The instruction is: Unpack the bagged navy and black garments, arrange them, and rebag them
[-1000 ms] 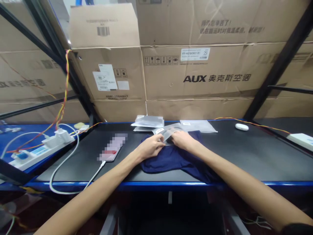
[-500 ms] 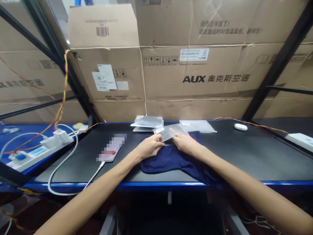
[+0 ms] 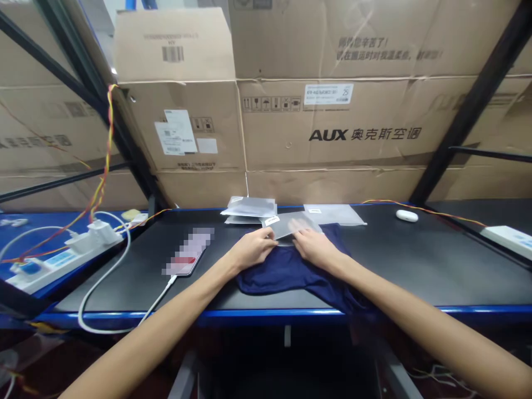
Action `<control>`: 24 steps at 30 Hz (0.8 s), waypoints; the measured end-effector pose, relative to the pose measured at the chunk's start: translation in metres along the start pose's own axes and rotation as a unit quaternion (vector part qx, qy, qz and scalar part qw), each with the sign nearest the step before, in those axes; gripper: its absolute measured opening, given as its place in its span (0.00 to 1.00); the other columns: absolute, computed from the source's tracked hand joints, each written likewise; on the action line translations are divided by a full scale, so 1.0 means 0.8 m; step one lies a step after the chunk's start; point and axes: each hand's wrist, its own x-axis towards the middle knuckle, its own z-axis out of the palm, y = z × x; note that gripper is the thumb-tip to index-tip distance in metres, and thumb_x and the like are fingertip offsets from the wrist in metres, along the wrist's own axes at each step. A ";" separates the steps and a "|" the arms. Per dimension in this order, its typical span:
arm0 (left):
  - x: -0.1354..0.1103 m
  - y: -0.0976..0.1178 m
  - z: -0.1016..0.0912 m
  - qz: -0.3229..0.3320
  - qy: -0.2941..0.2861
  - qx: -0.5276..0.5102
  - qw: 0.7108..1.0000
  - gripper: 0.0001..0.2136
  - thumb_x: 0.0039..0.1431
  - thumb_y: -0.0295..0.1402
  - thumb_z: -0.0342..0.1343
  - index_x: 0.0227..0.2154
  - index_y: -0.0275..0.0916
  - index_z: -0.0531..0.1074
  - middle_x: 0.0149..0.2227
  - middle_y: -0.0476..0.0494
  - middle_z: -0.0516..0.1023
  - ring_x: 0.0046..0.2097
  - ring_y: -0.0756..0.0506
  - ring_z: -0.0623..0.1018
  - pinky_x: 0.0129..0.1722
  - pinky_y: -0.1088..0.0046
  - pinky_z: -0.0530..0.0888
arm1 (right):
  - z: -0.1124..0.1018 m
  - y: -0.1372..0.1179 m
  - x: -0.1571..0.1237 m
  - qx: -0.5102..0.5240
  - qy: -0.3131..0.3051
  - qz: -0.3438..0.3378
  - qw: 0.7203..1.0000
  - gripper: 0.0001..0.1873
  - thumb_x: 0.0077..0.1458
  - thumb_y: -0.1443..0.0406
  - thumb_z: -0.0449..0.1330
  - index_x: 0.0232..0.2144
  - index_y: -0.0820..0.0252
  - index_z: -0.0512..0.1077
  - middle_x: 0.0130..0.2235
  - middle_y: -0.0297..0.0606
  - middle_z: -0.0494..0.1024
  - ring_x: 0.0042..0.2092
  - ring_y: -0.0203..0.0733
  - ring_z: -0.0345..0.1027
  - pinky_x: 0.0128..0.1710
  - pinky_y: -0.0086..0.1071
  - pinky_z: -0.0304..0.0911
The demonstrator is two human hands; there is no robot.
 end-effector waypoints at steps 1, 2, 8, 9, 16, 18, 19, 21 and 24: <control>0.000 0.000 0.000 0.003 -0.002 -0.001 1.000 0.11 0.64 0.26 0.52 0.39 0.40 0.80 0.41 0.44 0.75 0.36 0.50 0.76 0.37 0.76 0.73 | 0.001 0.001 -0.001 -0.004 0.000 0.003 1.000 0.28 0.64 0.70 0.45 0.66 0.68 0.56 0.65 0.54 0.63 0.57 0.55 0.68 0.51 0.44 0.68; 0.000 0.000 0.000 0.007 -0.004 -0.002 1.000 0.11 0.63 0.25 0.52 0.39 0.40 0.80 0.41 0.44 0.75 0.36 0.50 0.76 0.37 0.77 0.73 | 0.002 0.001 0.001 -0.010 -0.002 0.010 1.000 0.28 0.63 0.72 0.44 0.65 0.68 0.57 0.64 0.55 0.64 0.55 0.55 0.70 0.49 0.44 0.69; -0.001 0.001 -0.003 0.020 -0.017 0.018 0.999 0.11 0.63 0.24 0.50 0.38 0.40 0.78 0.41 0.45 0.76 0.37 0.50 0.78 0.37 0.78 0.73 | -0.002 -0.004 0.012 0.006 0.006 0.012 1.000 0.23 0.62 0.73 0.47 0.56 0.69 0.69 0.51 0.56 0.77 0.44 0.56 0.76 0.42 0.45 0.72; -0.001 0.002 -0.004 0.017 -0.014 0.022 1.000 0.11 0.64 0.25 0.50 0.38 0.40 0.78 0.41 0.46 0.77 0.37 0.50 0.78 0.37 0.78 0.73 | -0.005 -0.002 0.008 0.012 0.006 -0.001 1.000 0.21 0.63 0.71 0.48 0.55 0.68 0.70 0.50 0.54 0.79 0.46 0.55 0.76 0.44 0.44 0.72; -0.001 0.006 -0.006 -0.024 0.024 0.052 0.998 0.14 0.63 0.26 0.51 0.51 0.40 0.71 0.43 0.46 0.80 0.39 0.47 0.80 0.34 0.77 0.73 | -0.028 0.060 -0.048 0.281 0.123 -0.069 0.949 0.14 0.63 0.64 0.54 0.45 0.56 0.79 0.41 0.38 0.84 0.37 0.42 0.79 0.38 0.33 0.74; 0.000 0.006 -0.006 -0.019 0.029 0.066 0.997 0.13 0.63 0.25 0.50 0.47 0.42 0.74 0.44 0.46 0.80 0.42 0.47 0.80 0.34 0.77 0.74 | -0.029 0.083 -0.057 0.272 0.178 -0.039 0.945 0.12 0.61 0.63 0.56 0.41 0.56 0.80 0.38 0.37 0.84 0.33 0.42 0.78 0.33 0.33 0.73; 0.000 0.006 -0.006 -0.021 0.031 0.071 0.997 0.12 0.63 0.24 0.51 0.45 0.42 0.75 0.45 0.47 0.80 0.43 0.47 0.80 0.35 0.77 0.74 | -0.028 0.093 -0.060 0.241 0.189 -0.044 0.951 0.12 0.61 0.63 0.57 0.42 0.56 0.79 0.39 0.38 0.84 0.35 0.42 0.78 0.34 0.34 0.73; 0.000 0.005 -0.007 -0.039 0.036 0.079 0.996 0.11 0.61 0.24 0.52 0.42 0.42 0.76 0.44 0.47 0.80 0.44 0.47 0.80 0.36 0.76 0.74 | -0.024 0.107 -0.063 0.149 0.178 -0.079 0.969 0.14 0.60 0.64 0.57 0.46 0.56 0.78 0.43 0.40 0.83 0.42 0.46 0.77 0.39 0.37 0.73; 0.000 0.003 -0.009 -0.074 0.040 0.087 0.993 0.09 0.61 0.26 0.53 0.40 0.42 0.76 0.42 0.48 0.81 0.41 0.47 0.81 0.36 0.76 0.74 | -0.014 0.112 -0.064 0.020 0.136 -0.119 0.983 0.18 0.60 0.66 0.57 0.52 0.56 0.74 0.51 0.42 0.80 0.49 0.49 0.74 0.41 0.37 0.72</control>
